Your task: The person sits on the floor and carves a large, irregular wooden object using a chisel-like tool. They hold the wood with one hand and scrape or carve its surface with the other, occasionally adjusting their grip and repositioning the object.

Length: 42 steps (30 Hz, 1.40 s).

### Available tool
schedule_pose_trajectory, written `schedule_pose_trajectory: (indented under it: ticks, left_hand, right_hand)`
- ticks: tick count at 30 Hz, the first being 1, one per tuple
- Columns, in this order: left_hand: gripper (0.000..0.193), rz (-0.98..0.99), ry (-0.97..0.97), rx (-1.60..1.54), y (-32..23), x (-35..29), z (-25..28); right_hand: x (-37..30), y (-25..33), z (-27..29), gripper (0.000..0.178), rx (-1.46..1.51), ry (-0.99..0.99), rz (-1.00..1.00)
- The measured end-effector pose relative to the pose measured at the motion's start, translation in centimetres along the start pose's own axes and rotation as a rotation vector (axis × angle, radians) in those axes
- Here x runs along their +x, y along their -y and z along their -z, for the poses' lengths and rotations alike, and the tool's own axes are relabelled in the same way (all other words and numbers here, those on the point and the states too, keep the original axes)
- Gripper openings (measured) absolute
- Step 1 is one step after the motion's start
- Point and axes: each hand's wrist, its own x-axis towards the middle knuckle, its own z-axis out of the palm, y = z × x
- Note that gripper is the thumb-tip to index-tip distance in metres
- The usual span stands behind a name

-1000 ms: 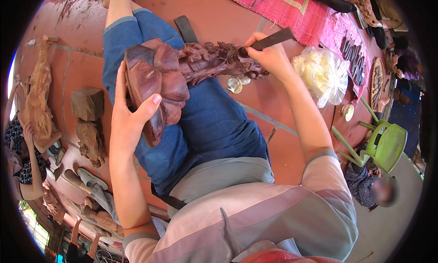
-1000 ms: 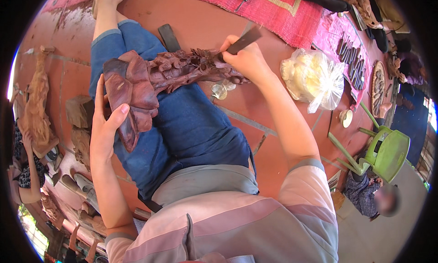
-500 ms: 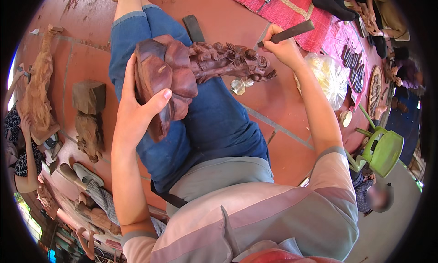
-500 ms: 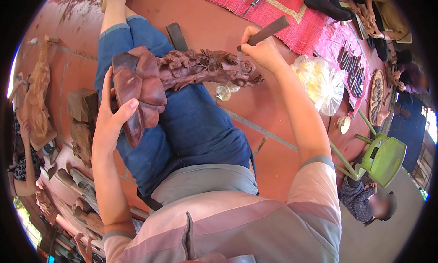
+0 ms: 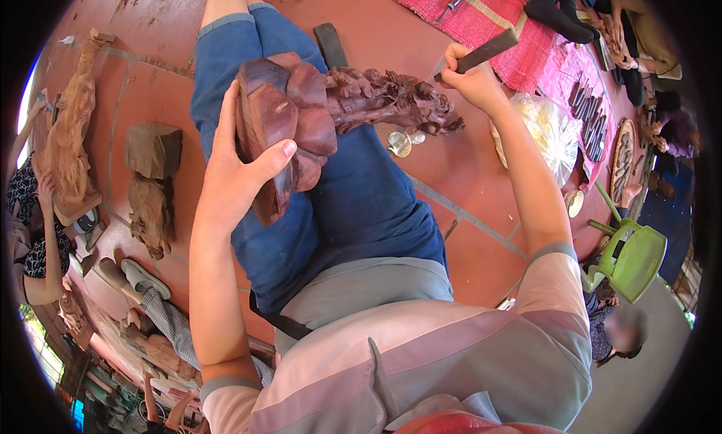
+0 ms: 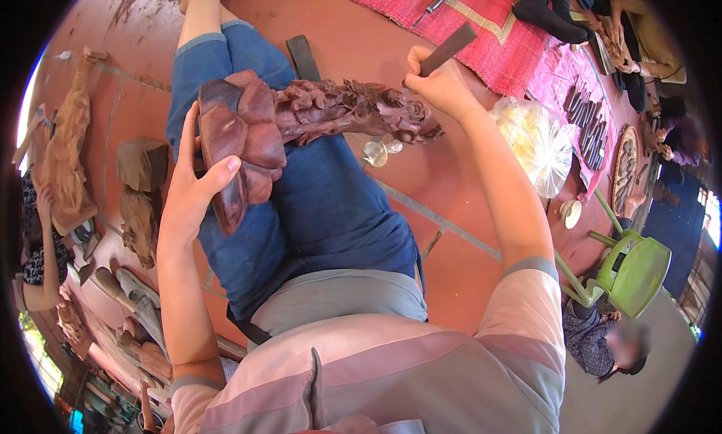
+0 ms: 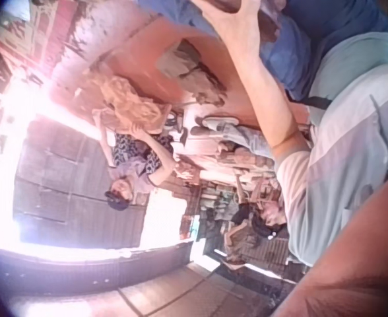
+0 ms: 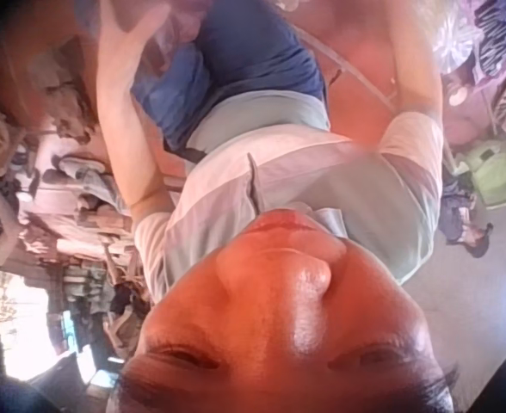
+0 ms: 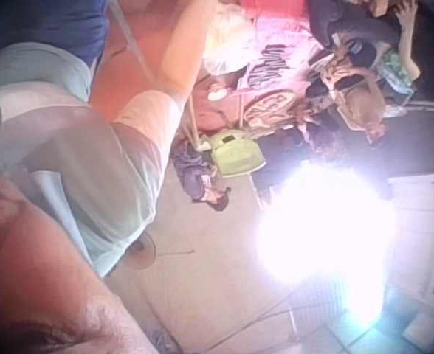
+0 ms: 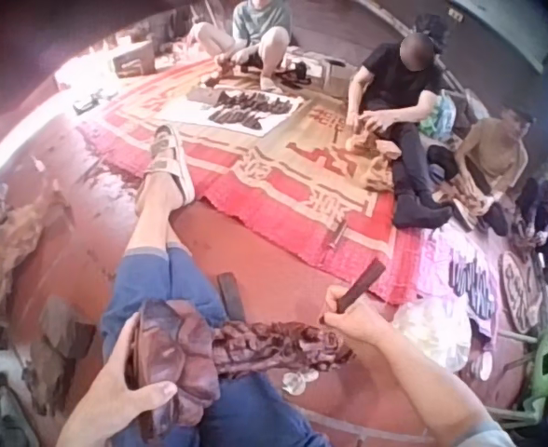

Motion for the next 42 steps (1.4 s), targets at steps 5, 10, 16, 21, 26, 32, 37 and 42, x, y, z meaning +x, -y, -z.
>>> schedule_pose_trajectory:
  ticks: [5,10,16,21,26,32,37,42]
  left_hand:
    - [0.094,-0.015,0.0,-0.008,-0.2,0.4,0.0]
    - [0.094,-0.165,0.007,0.022,-0.2,-0.9,2.1]
    - [0.112,-0.07,-0.139,0.382,2.3,-0.5,0.5]
    - [0.117,-0.03,-0.103,0.339,2.5,-1.5,-0.2]
    - [0.12,0.006,-0.104,0.31,2.4,-1.7,0.1]
    - [0.121,-0.067,-0.119,0.378,0.6,-0.8,-0.6]
    - [0.12,-0.053,-0.23,0.329,3.7,-3.1,-1.5]
    - [0.11,-0.123,-0.359,0.316,4.2,-4.8,-1.4]
  right_hand:
    - [-0.4,2.5,-1.9,0.02,-0.293,0.092,0.148]
    - [0.8,5.6,-3.8,0.015,-0.517,0.2,0.072]
    - [1.8,-8.3,3.7,0.017,0.316,-0.074,-0.224]
    - [-0.3,-16.2,5.3,0.048,0.734,-0.216,-0.328]
    - [-1.9,-15.4,0.8,0.053,0.996,-0.222,-0.518]
    - [1.8,-26.2,5.8,0.047,0.693,-0.124,-0.309]
    - [-2.7,-17.2,0.3,0.045,1.06,-0.171,-0.864]
    - [-2.8,-15.7,-1.5,0.049,0.885,-0.1,-0.624]
